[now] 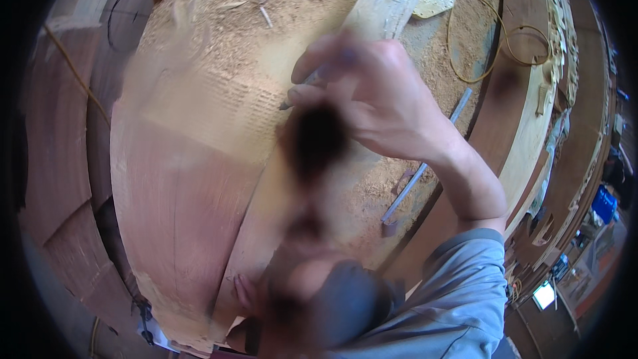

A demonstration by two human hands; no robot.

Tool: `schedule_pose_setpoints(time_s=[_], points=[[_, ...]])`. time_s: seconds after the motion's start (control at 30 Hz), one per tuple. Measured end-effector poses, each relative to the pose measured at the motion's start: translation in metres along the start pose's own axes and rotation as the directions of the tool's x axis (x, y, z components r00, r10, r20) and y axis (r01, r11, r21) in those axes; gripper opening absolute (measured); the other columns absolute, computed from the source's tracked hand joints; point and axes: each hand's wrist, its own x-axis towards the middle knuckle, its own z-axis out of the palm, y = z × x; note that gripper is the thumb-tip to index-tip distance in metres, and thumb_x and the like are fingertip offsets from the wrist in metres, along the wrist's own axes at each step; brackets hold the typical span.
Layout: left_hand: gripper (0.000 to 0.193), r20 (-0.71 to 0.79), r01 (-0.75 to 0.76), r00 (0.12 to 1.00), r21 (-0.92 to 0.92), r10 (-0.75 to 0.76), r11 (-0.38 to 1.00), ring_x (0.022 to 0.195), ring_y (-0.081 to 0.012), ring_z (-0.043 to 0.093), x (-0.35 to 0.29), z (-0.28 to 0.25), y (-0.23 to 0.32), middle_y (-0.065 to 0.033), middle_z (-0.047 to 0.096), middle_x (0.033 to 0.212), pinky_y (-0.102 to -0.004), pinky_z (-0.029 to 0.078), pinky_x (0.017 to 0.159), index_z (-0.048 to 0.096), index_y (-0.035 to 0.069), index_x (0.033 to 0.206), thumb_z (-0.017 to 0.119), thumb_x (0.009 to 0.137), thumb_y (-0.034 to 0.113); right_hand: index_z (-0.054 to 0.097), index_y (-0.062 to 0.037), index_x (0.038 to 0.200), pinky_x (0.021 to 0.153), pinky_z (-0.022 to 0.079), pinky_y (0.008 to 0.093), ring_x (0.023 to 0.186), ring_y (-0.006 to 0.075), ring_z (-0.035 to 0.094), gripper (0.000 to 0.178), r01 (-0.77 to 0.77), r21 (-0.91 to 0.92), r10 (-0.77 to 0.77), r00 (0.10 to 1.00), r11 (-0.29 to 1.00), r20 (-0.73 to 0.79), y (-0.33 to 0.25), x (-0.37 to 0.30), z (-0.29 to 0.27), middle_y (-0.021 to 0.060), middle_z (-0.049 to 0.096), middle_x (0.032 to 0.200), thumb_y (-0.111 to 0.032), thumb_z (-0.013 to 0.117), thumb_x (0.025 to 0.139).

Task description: The person retrieves a wooden plank and a pen, then sits on the floor to mark a large curved wooden panel using the plank as a straightedge. The person draws lines on the panel and adjusts the plank to mark additional sections.

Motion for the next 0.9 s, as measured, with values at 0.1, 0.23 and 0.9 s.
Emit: schedule_pose_setpoints(time_s=[0.1,0.23,0.9], points=[[0.028,-0.051,-0.033,0.998,-0.042,0.031,0.999,0.126,-0.0381,0.043,0.0,0.004,0.0,-0.021,0.051,0.134,-0.058,0.039,0.1,0.067,0.009,0.093,0.055,0.097,0.033,0.068,0.0022,0.086,0.069,0.048,0.0293,0.072,0.0171,0.061,0.019,0.109,-0.062,-0.1,0.987,0.992,0.125,0.0,0.005,0.005,0.0086,0.065,0.078,-0.016,0.073,0.082],[0.025,-0.053,-0.024,0.998,-0.059,0.021,0.998,0.124,-0.0375,0.045,-0.001,0.001,0.004,-0.0209,0.051,0.135,-0.0582,0.039,0.098,0.066,0.007,0.093,0.056,0.097,0.031,0.069,0.0016,0.087,0.068,0.049,0.0302,0.073,0.0188,0.062,0.021,0.24,-0.173,-0.205,0.959,0.955,0.198,0.017,0.004,0.013,0.0089,0.063,0.079,-0.019,0.072,0.083],[0.028,-0.201,-0.04,0.979,-0.125,0.014,0.991,0.125,-0.0373,0.044,0.009,0.014,0.006,-0.0209,0.051,0.134,-0.0577,0.038,0.096,0.064,0.005,0.089,0.055,0.097,0.03,0.073,-0.0041,0.087,0.07,0.047,0.0365,0.076,0.0236,0.06,0.03,0.081,-0.328,-0.014,0.979,0.941,0.201,0.021,0.016,0.026,0.0107,0.062,0.081,-0.033,0.072,0.078]])
